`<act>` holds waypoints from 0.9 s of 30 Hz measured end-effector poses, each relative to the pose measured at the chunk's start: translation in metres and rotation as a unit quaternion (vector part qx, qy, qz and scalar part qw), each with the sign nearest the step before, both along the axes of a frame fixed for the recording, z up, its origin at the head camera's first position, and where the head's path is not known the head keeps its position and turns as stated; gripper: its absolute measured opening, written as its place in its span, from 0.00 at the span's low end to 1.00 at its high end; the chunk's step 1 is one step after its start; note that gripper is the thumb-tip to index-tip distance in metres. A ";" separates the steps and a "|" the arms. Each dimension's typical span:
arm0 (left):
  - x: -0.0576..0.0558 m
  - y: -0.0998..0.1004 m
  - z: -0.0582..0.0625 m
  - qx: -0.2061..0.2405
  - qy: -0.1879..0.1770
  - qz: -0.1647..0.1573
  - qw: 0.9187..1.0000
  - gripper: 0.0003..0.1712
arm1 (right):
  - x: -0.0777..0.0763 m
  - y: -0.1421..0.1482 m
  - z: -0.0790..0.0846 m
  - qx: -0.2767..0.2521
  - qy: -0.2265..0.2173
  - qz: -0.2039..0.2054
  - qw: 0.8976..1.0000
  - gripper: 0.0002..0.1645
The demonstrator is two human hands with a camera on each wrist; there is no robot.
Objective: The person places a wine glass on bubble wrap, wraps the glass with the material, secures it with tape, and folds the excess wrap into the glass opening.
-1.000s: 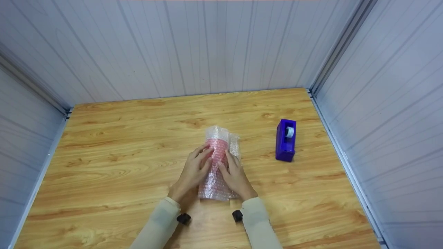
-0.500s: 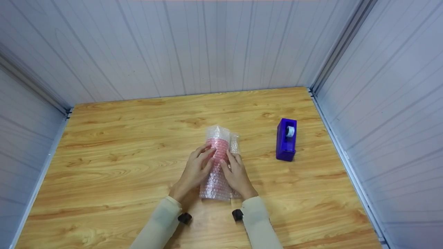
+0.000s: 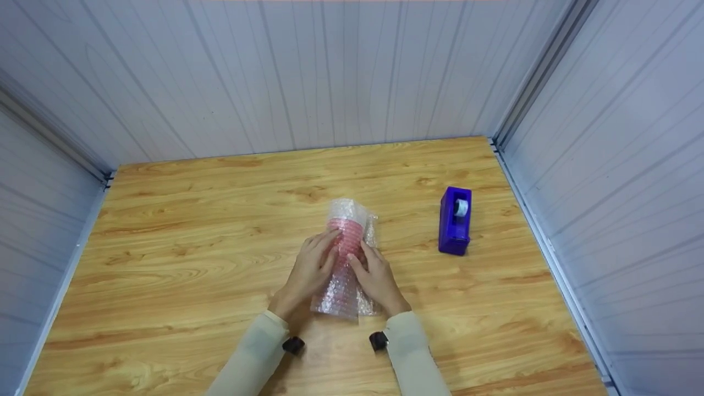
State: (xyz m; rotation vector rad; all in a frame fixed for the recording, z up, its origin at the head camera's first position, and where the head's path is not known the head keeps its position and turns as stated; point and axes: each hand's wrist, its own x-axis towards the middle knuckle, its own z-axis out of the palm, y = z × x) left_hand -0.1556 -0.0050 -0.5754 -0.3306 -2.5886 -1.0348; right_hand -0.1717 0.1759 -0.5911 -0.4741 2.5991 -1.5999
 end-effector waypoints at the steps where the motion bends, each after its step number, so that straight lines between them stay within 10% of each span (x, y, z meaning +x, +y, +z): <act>1: 0.000 0.000 -0.001 0.002 0.000 0.002 1.000 0.23 | 0.000 0.000 0.001 0.004 -0.005 0.000 1.000 0.32; 13: 0.001 -0.006 -0.004 0.018 0.018 -0.022 0.999 0.17 | 0.001 -0.001 0.003 0.001 -0.062 -0.001 0.998 0.41; 27: -0.001 -0.001 -0.001 -0.026 0.011 -0.014 0.999 0.17 | 0.000 -0.003 -0.001 -0.046 -0.026 -0.027 0.998 0.27</act>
